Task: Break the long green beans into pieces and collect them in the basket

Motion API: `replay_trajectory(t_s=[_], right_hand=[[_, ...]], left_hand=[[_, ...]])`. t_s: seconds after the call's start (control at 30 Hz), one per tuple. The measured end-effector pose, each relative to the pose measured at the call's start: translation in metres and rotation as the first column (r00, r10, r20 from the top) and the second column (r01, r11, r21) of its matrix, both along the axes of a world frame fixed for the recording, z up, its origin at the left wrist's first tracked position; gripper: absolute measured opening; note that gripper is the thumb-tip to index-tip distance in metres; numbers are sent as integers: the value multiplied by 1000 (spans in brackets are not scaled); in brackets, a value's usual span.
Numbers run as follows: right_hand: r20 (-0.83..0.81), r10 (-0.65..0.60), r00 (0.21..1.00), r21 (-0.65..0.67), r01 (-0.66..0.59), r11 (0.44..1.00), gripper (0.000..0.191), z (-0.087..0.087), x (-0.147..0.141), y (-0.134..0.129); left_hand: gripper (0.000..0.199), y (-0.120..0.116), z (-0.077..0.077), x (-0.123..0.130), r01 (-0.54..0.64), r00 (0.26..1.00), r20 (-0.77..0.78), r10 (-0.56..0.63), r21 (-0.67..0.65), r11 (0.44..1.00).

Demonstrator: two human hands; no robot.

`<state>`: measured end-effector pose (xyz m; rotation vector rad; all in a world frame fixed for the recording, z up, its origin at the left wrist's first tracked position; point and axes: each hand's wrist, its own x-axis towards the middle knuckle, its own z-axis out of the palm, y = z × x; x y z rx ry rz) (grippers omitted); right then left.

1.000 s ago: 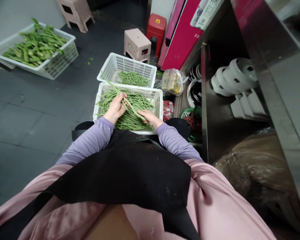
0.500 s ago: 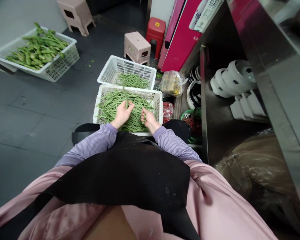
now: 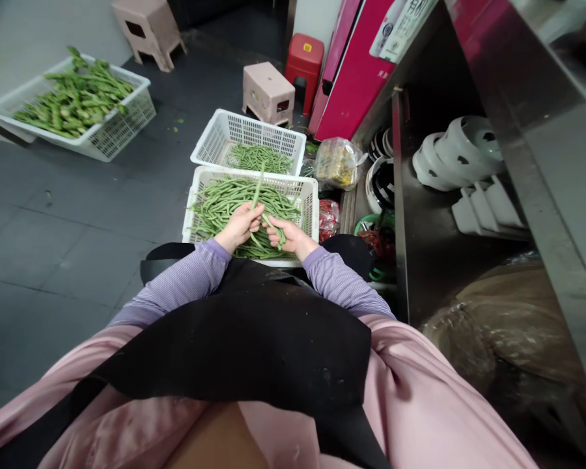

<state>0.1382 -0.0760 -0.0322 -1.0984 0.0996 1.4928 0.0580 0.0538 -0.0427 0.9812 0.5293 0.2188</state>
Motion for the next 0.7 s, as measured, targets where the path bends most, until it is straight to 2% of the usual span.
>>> replay_trajectory(t_s=[0.17,0.33,0.47,0.6,0.7], right_hand=[[24,-33,999,-2,33,999,33,1,1,-4],[51,-63,997,-7,63,998,33,0,2,-7],[21,-37,999,-13,37,999,31,1,2,-9],[8,-15,1000,-7,15,1000,30,-2,3,-9],[8,-26,1000,-27,26,999,33,-3,3,-8]], left_hand=[[18,5,5,-1,-78,997,4,78,-25,997],[19,6,8,0,-104,994,-18,105,5,995],[17,8,7,2,-103,993,-44,106,55,993],[16,8,4,4,-94,991,-80,108,153,984],[17,9,1,5,-120,986,-69,150,321,940]])
